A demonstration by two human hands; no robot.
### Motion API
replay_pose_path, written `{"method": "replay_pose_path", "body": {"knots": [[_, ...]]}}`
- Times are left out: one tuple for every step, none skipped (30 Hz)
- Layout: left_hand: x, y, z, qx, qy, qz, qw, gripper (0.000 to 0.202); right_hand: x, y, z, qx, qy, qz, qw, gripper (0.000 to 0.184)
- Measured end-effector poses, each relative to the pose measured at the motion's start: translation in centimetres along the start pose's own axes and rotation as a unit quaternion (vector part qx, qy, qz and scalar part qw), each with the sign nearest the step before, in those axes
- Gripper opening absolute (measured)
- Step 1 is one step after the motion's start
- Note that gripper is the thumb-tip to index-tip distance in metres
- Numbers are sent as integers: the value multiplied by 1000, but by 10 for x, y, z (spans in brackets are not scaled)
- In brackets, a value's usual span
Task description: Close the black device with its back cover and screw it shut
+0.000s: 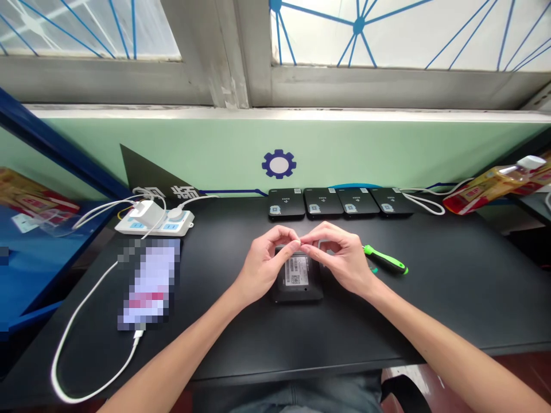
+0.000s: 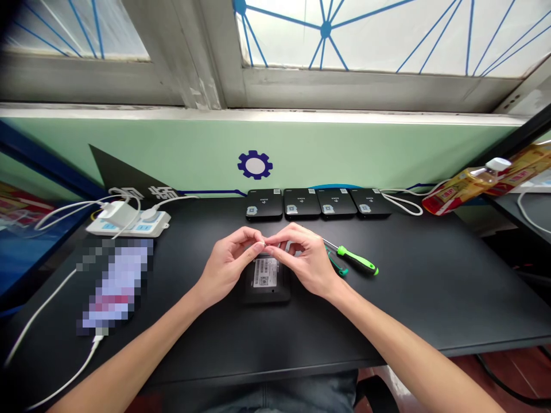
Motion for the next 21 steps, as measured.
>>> {"method": "replay_pose_path", "body": {"knots": [[0, 0, -1, 4, 4, 2, 1000, 27, 1, 0, 1, 4, 9, 7, 1000, 20], [-1, 0, -2, 8, 8, 5, 1000, 27, 2, -1, 2, 9, 20, 12, 1000, 20], [-1, 1, -2, 11, 13, 6, 1000, 26, 3, -1, 3, 15, 31, 17, 999, 21], [-1, 1, -3, 14, 17, 7, 1000, 26, 4, -1, 4, 20, 41, 22, 999, 22], [-1, 1, -3, 16, 21, 7, 1000, 26, 5, -1, 5, 25, 50, 25, 998, 24], [0, 1, -3, 17, 23, 7, 1000, 26, 5, -1, 6, 30, 57, 27, 998, 26], [0, 1, -3, 18, 26, 6, 999, 27, 6, -1, 6, 34, 63, 27, 997, 28], [1, 1, -3, 18, 28, 4, 999, 27, 7, -1, 7, 38, 68, 26, 997, 30], [1, 1, -2, 19, 30, 1, 999, 28, 7, -2, 7, 41, 73, 25, 996, 31], [1, 2, -1, 21, 33, 0, 999, 28, 8, -2, 7, 44, 80, 24, 996, 32], [1, 2, 0, 24, 36, 0, 999, 28, 8, -2, 7, 47, 87, 24, 995, 32], [0, 3, 1, 26, 40, 2, 999, 28, 8, -2, 7, 49, 94, 24, 994, 33], [-2, 4, 1, 27, 44, 8, 999, 28, 7, -3, 7, 50, 102, 26, 993, 34], [-5, 5, 2, 28, 47, 17, 998, 28, 7, -3, 8, 50, 108, 29, 992, 34], [-7, 6, 2, 29, 48, 25, 998, 28, 6, -3, 8, 51, 114, 32, 992, 34], [-10, 8, 2, 29, 48, 31, 998, 28, 5, -3, 9, 51, 117, 35, 991, 35], [-13, 9, 1, 28, 47, 35, 998, 28, 4, -3, 10, 53, 118, 37, 991, 35], [-15, 10, 0, 27, 45, 37, 998, 28, 4, -2, 11, 54, 119, 39, 991, 35], [-17, 11, -1, 25, 42, 38, 998, 29, 3, -2, 12, 57, 119, 40, 990, 34], [-19, 12, -2, 20, 39, 38, 998, 29, 2, -2, 14, 59, 120, 40, 990, 33], [-20, 13, -4, 15, 37, 40, 998, 29, 2, -2, 15, 62, 121, 37, 990, 32]]}}
Point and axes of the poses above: each hand's wrist, its own y-axis towards the middle knuckle, its own x-axis out of the palm, z = x × y, the point moved 5 cm from there along y, towards the middle knuckle, and after that the axes turned 10 degrees about -x, right-handed, at the moved point
